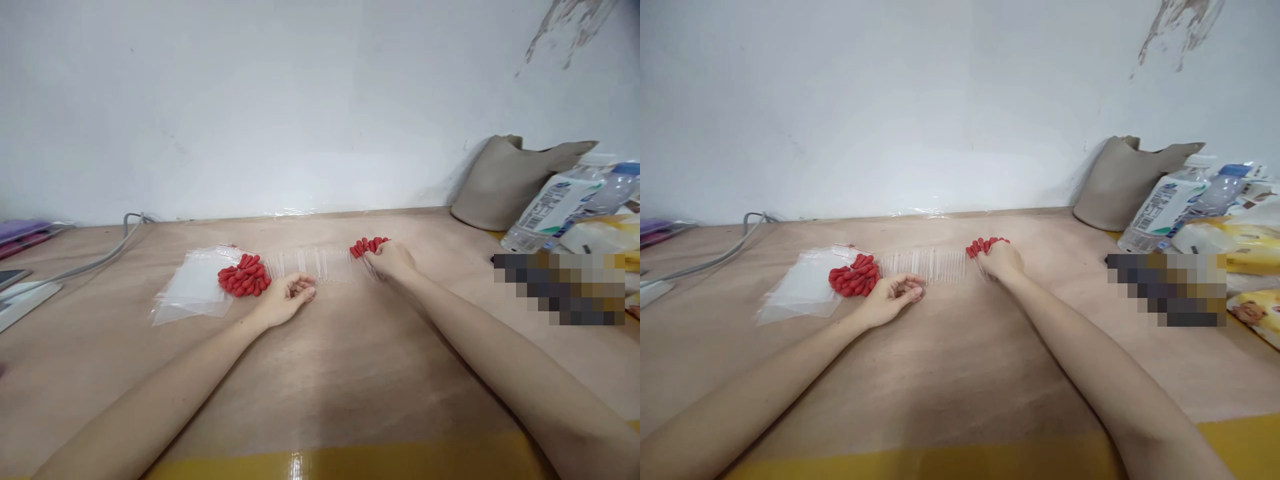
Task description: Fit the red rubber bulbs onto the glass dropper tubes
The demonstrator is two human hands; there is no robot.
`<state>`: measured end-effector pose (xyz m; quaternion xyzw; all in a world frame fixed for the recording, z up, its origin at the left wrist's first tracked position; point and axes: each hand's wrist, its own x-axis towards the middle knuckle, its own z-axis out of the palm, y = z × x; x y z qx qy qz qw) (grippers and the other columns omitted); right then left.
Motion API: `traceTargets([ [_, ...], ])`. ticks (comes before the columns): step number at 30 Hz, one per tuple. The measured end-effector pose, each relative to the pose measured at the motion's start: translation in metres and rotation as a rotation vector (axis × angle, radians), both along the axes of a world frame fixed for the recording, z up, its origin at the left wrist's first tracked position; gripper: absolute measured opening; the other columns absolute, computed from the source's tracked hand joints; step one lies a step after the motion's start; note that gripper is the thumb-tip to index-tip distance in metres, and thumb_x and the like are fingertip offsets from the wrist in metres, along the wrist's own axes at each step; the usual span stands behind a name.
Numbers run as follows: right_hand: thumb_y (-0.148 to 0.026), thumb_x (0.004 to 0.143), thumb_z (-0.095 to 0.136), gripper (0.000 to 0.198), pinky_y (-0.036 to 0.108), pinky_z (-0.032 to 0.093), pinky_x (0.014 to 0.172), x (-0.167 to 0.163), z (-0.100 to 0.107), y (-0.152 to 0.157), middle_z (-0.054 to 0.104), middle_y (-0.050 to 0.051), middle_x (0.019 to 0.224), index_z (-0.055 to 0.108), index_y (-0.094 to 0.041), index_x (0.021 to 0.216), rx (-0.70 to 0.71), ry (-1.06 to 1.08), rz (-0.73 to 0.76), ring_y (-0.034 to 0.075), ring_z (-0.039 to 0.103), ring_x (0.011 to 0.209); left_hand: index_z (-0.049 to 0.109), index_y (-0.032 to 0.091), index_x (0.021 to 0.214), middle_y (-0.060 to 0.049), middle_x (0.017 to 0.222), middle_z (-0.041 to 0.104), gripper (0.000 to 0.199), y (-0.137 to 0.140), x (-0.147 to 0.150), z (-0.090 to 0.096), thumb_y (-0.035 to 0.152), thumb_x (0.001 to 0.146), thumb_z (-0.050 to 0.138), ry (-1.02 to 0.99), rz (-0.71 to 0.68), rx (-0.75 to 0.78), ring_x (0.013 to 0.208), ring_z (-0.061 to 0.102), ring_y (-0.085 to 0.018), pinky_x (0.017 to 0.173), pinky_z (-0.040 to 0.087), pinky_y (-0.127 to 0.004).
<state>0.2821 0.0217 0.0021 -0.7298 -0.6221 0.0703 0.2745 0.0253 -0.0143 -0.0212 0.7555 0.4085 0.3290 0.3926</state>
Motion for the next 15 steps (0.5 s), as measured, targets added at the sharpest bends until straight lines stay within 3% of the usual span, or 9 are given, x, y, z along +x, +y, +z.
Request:
traceTargets([
  [6,-0.034,0.072,0.051,0.03,0.03,0.032,0.053,-0.003,-0.002,-0.007,0.052,0.008,0.055,0.049,-0.018,0.047,0.034,-0.037,0.035,0.022,0.054,0.07,0.058,0.014,0.098,-0.006,0.082,0.064,0.028,-0.001,0.001,0.002,0.034,0.078,0.055,0.038,0.015,0.014,0.074,0.062,-0.016,0.069,0.05,-0.03],
  [11,-0.034,0.07,0.054,0.027,0.029,0.037,0.057,-0.01,0.001,-0.01,0.056,0.005,0.059,0.051,-0.019,0.048,0.075,-0.099,0.062,0.019,0.054,0.068,0.059,0.015,0.097,-0.007,0.085,0.065,0.028,-0.002,0.001,0.003,0.035,0.078,0.055,0.051,0.02,0.026,0.075,0.062,-0.016,0.068,0.049,-0.029],
  [15,-0.031,0.073,0.051,0.023,0.032,0.04,0.059,-0.026,0.003,-0.01,0.06,0.008,0.065,0.058,-0.019,0.055,-0.002,-0.166,0.098,0.02,0.056,0.067,0.059,0.015,0.096,-0.006,0.084,0.065,0.027,-0.002,0.002,0.003,0.035,0.078,0.055,0.074,0.023,0.034,0.075,0.062,-0.016,0.067,0.049,-0.027],
])
